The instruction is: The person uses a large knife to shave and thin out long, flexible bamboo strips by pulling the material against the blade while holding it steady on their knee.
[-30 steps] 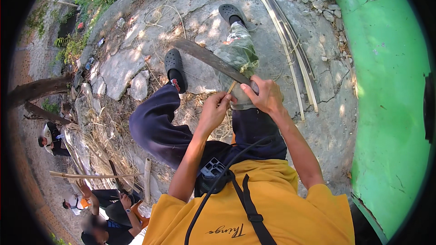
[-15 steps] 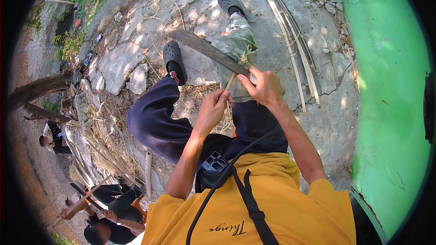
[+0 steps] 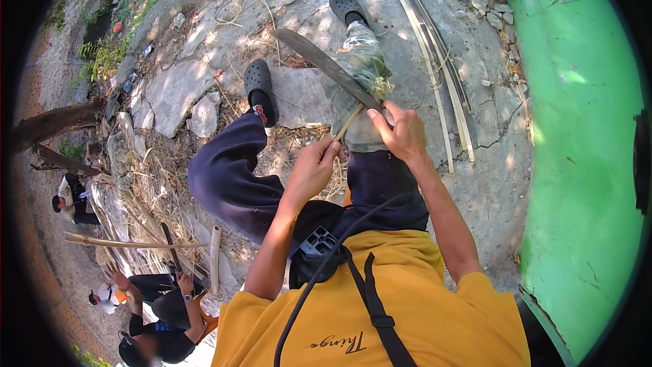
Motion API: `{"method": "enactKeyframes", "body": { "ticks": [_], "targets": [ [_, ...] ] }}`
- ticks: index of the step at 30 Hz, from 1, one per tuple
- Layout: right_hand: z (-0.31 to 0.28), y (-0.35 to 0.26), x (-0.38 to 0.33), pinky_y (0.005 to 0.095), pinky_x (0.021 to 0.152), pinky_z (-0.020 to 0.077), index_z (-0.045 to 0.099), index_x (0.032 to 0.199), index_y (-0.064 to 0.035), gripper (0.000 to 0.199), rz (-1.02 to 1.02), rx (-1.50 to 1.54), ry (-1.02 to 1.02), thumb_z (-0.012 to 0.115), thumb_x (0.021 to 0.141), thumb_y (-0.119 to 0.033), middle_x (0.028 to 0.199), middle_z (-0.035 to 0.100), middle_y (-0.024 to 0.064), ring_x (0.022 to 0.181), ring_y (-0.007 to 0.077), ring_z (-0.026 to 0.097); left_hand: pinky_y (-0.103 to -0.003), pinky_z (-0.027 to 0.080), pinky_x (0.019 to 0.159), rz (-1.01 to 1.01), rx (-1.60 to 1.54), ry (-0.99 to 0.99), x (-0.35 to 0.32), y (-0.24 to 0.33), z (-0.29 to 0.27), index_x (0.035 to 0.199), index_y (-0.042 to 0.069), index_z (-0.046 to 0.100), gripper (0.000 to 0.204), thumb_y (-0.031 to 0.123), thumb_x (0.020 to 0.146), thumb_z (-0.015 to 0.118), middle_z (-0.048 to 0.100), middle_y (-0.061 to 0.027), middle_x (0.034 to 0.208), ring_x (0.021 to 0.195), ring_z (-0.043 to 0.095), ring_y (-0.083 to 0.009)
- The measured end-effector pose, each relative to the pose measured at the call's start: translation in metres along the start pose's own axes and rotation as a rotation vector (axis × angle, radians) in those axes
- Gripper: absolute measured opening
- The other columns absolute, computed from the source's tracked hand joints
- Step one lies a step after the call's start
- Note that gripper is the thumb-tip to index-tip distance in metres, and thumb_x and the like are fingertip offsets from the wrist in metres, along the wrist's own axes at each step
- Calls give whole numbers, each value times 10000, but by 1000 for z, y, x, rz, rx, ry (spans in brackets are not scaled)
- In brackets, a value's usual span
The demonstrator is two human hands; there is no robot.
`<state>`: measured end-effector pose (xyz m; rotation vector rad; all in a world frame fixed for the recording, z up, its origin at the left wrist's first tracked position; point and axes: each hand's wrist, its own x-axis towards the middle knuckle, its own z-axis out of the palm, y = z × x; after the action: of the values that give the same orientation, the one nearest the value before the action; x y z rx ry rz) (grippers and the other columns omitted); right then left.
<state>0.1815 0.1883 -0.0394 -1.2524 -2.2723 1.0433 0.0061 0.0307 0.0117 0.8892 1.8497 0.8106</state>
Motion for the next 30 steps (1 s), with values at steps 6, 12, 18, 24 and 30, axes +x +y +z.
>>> {"method": "enactKeyframes", "body": {
  "ticks": [6, 12, 18, 24, 30],
  "targets": [
    [9, 31, -7, 353, 519, 387, 617, 811, -28, 519, 103, 569, 99, 623, 1037, -495, 576, 537, 26, 529, 106, 530, -291, 279, 558, 4, -47, 6, -2, -3, -17, 967, 9, 735, 351, 256, 1128, 544, 375, 68, 661, 625, 351, -48],
    [27, 116, -10, 417, 588, 496, 661, 910, 26, 545, 314, 185, 402, 704, 989, -512, 675, 657, 154, 593, 263, 654, -280, 312, 568, 34, -74, 0, 1, 24, -37, 1019, 5, 757, 361, 249, 1138, 519, 409, 65, 653, 621, 375, -46],
    [75, 214, -57, 593, 815, 555, 720, 982, 2, 579, 617, -216, 216, 738, 906, -571, 913, 751, 285, 906, 498, 733, -282, 359, 587, 162, -26, 14, 16, 36, -62, 1183, 18, 697, 244, 182, 1139, 522, 411, 47, 665, 640, 412, -59],
    [121, 235, -91, 581, 837, 573, 720, 1067, -25, 585, 639, -297, 79, 764, 874, -576, 991, 765, 268, 946, 485, 741, -321, 410, 554, 274, 48, 288, -1, 66, -53, 1158, 7, 631, 126, 105, 1092, 589, 625, -115, 748, 569, 520, -139],
    [120, 259, -75, 531, 858, 588, 733, 1146, -23, 561, 593, -343, -213, 819, 848, -490, 1027, 781, 228, 978, 425, 759, -307, 398, 556, 472, 88, 479, -2, 83, -57, 1112, 18, 725, 99, 47, 1028, 682, 615, -78, 799, 593, 495, -133]
  ]
}}
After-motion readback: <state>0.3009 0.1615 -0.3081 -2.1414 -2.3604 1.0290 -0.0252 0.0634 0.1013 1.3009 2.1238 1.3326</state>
